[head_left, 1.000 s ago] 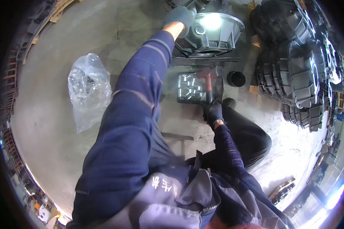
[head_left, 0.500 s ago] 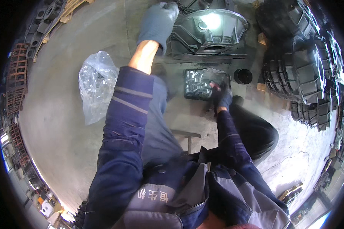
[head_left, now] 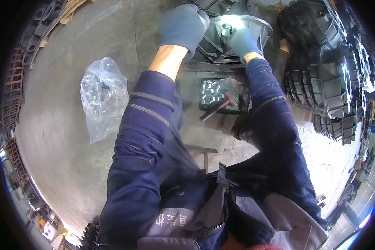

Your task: The person picks up a metal housing, places it on a small stool, and uses a hammer to tap a brass fitting into place. They repeat this process with additional metal housings, moving each completed unit aside and retrieving the next from a nearby stack.

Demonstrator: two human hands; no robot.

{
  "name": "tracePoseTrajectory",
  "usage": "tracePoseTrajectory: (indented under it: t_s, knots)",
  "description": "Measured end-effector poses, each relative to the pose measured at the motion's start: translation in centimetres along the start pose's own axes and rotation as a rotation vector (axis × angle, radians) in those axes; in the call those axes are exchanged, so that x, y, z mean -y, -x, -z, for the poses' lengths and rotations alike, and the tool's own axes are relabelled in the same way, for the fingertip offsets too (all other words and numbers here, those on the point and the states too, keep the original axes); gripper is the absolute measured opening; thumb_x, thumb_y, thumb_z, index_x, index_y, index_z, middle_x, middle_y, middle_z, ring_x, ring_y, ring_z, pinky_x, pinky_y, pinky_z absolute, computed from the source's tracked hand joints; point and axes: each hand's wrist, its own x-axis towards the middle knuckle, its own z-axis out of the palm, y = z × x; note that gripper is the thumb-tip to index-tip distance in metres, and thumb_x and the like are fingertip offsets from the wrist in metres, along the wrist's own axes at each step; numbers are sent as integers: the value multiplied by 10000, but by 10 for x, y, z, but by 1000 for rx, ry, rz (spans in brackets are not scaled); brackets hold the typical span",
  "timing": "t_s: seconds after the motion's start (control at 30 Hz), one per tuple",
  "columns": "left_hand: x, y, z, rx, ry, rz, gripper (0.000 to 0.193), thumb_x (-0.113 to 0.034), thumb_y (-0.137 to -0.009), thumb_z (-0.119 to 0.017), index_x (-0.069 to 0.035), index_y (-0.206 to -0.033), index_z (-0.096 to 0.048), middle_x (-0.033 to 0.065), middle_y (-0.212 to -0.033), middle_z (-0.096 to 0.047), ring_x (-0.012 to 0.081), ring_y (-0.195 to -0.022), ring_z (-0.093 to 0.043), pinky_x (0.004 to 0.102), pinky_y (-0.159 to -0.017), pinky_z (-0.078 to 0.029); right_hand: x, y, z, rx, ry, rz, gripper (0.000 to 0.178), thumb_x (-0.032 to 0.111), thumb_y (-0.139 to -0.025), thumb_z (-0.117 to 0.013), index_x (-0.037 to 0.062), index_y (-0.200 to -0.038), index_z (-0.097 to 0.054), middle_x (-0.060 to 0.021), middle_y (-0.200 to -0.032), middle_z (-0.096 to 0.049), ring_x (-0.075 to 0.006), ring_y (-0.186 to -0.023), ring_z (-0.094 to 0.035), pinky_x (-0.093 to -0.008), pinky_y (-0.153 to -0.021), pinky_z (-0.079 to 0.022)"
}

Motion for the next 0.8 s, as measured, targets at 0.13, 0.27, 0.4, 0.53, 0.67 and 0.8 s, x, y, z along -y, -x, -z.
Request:
tracePoseTrajectory:
  t_s: [0.13,0.27,0.4,0.53,0.67,0.8]
  knots:
    - [7,-4,-5,13,-23,4,350,-342,-926,-548,-71,-1008,-754,228,-1029,-730,437,-973,-691,499,-872,-546,-18,21,22,-138,-412,-118,383,291,-824,-862,17,-1052,-724,-106,-952,-767,-171,-843,-716,-308,-802,-564]
    - [17,-6,-13,-153,-11,-40,281,-332,-871,-616,-93,-847,-761,181,-881,-745,400,-857,-715,492,-793,-571,-40,91,23,-189,-631,-327,402,192,-858,-857,-24,-1157,-696,-89,-1031,-767,-140,-914,-695,-298,-854,-550]
    - [21,-7,-19,-101,0,5,300,-340,-875,-597,-93,-893,-766,191,-922,-747,416,-893,-710,490,-822,-567,-47,169,0,-7,-592,-547,312,194,-849,-845,-3,-1054,-717,-98,-942,-762,-140,-849,-671,-323,-800,-553]
    - [25,-14,-23,53,33,174,410,-396,-946,-550,-99,-1155,-741,211,-1115,-731,430,-1062,-676,482,-919,-530,-67,216,-27,73,-654,-618,346,275,-803,-833,22,-1023,-746,-175,-992,-773,-267,-919,-755,-368,-813,-574]
    - [25,-30,-41,117,81,141,470,-470,-980,-531,-87,-1163,-734,212,-1153,-721,440,-1088,-662,484,-938,-516,-105,232,-70,102,-478,-678,406,355,-794,-798,46,-1054,-756,-203,-1034,-761,-356,-995,-736,-411,-856,-566]
    - [12,-63,-86,228,204,14,588,-571,-1012,-509,-51,-1183,-724,211,-1159,-730,392,-1103,-676,452,-948,-505,-142,233,-119,62,-383,-502,370,354,-887,-705,63,-1112,-751,-209,-1096,-746,-390,-1037,-710,-424,-876,-558]
